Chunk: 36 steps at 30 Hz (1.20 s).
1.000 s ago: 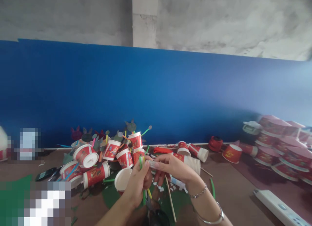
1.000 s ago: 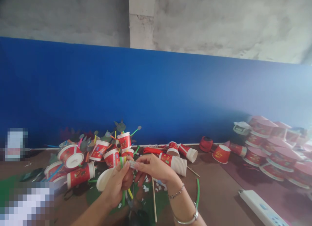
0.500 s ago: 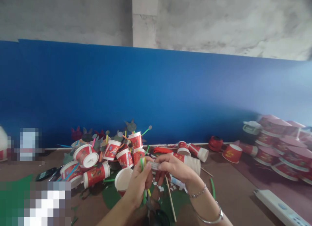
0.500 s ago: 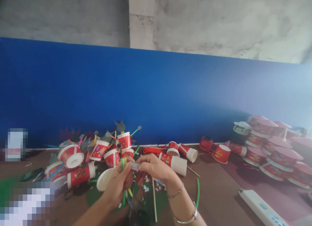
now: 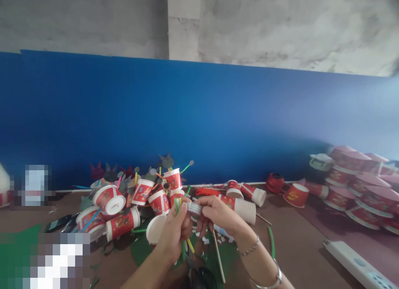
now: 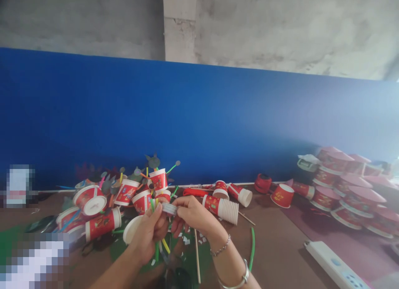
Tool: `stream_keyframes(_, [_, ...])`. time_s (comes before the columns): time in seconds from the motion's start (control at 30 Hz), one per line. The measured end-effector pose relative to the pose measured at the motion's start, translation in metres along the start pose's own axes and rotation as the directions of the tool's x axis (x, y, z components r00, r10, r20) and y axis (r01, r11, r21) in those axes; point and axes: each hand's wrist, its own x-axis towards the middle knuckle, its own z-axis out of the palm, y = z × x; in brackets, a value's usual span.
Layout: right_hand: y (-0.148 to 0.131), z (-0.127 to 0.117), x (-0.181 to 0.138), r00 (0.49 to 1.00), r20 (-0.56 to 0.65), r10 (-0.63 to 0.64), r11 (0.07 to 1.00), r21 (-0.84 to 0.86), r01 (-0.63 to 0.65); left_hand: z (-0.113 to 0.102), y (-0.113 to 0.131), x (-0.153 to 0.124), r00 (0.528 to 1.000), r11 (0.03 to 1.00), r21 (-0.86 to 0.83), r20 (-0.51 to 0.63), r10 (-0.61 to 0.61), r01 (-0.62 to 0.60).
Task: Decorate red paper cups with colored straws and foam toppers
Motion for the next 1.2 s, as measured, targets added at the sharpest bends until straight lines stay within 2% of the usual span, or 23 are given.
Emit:
stream_keyframes(0.13, [0.001,-0.009,-0.006,0.983,0.161,-0.084,0.996,0.044,0.078,-0.002,0.004,-0.002,0.994,0.987,-0.115,0.035,-0.106,0.109])
stream_keyframes(0.23, [0.004,-0.015,-0.007,0.988,0.118,-0.095,0.995,0.019,0.093,0.0,0.004,-0.003,0.987,0.98,-0.117,0.061,-0.152,0.158])
stream_keyframes(0.37, [0.007,-0.02,-0.008,0.995,0.039,-0.091,0.995,-0.035,0.093,0.001,0.007,0.0,0.986,0.988,0.072,0.08,-0.143,0.138])
stream_keyframes(0.5, [0.003,-0.023,-0.013,0.998,-0.021,-0.056,0.991,-0.122,0.053,0.001,0.011,0.002,0.983,0.937,0.313,0.051,-0.178,0.153])
stream_keyframes(0.63, [0.001,-0.019,-0.014,0.996,-0.084,-0.033,0.97,-0.242,0.011,0.004,0.016,0.0,0.971,0.902,0.389,0.065,-0.23,0.188])
stream_keyframes(0.73, [-0.001,-0.016,-0.014,0.98,-0.178,-0.084,0.921,-0.389,0.009,0.007,0.018,-0.003,0.965,0.887,0.419,0.083,-0.248,0.192])
stream_keyframes(0.87, [-0.007,-0.013,-0.018,0.93,-0.265,-0.256,0.761,-0.648,0.025,0.009,0.018,-0.005,0.961,0.886,0.408,0.066,-0.268,0.219])
stream_keyframes(0.97, [-0.01,-0.01,-0.02,0.898,-0.282,-0.337,0.694,-0.719,0.035,0.008,0.017,-0.004,0.961,0.905,0.357,0.065,-0.271,0.231])
stream_keyframes(1.07, [-0.008,-0.009,-0.017,0.909,-0.275,-0.313,0.777,-0.624,0.079,0.007,0.017,-0.004,0.963,0.937,0.274,0.095,-0.25,0.216])
stream_keyframes(1.2, [0.0,-0.011,-0.011,0.962,-0.2,-0.186,0.931,-0.348,0.108,0.005,0.016,-0.003,0.969,0.947,0.26,0.11,-0.221,0.187])
